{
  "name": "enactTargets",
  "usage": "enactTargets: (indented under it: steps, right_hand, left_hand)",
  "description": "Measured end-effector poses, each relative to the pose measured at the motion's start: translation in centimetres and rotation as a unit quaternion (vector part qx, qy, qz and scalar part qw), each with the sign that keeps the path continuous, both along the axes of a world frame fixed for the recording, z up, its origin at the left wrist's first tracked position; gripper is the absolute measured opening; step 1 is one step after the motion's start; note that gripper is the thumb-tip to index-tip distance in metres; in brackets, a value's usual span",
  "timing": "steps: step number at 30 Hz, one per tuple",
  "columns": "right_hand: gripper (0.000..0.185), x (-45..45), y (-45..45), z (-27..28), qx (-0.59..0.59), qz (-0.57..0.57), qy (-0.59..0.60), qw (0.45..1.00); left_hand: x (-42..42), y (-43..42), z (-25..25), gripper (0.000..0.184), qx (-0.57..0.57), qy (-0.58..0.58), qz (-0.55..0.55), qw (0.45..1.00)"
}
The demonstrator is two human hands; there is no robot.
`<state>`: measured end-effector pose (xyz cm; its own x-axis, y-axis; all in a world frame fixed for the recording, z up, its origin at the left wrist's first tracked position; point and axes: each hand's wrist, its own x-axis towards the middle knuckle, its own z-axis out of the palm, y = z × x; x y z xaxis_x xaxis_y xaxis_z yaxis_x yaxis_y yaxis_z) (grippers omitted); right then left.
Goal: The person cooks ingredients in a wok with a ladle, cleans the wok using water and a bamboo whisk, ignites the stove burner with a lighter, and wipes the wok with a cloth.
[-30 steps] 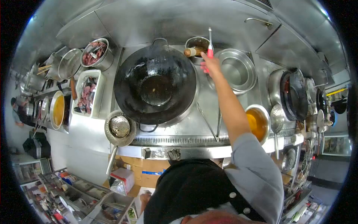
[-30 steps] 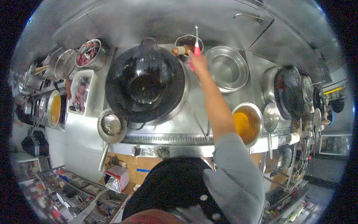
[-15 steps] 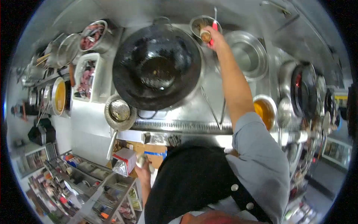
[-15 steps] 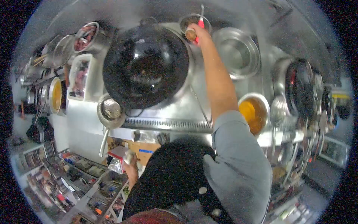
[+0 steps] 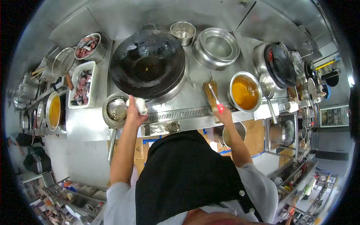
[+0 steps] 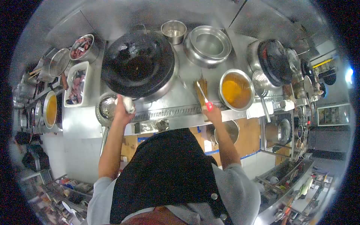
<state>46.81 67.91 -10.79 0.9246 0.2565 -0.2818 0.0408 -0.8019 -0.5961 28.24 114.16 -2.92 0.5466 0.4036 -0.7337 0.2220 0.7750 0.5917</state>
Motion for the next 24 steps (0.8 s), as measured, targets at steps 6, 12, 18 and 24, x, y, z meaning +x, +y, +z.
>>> enactTargets:
  steps: [6,12,18,24]
  right_hand:
    - [0.052,-4.0,0.2,2.1,-0.090,-0.046,-0.098,0.990]
    - [0.059,-4.0,0.2,5.4,-0.089,-0.067,-0.094,0.989]
    - [0.049,3.7,1.0,3.7,0.107,0.002,-0.156,0.982]
    - [0.038,8.0,11.5,14.0,0.136,0.097,-0.098,0.981]
  left_hand:
    - [3.3,0.8,-3.3,0.032,-0.006,0.027,-0.011,1.000]
    - [3.8,3.0,-6.7,0.016,0.025,-0.016,-0.009,1.000]
    - [0.0,0.1,-6.2,0.007,-0.012,-0.126,0.130,0.983]
    - [-10.3,-3.2,0.0,0.006,-0.049,-0.128,0.192,0.972]
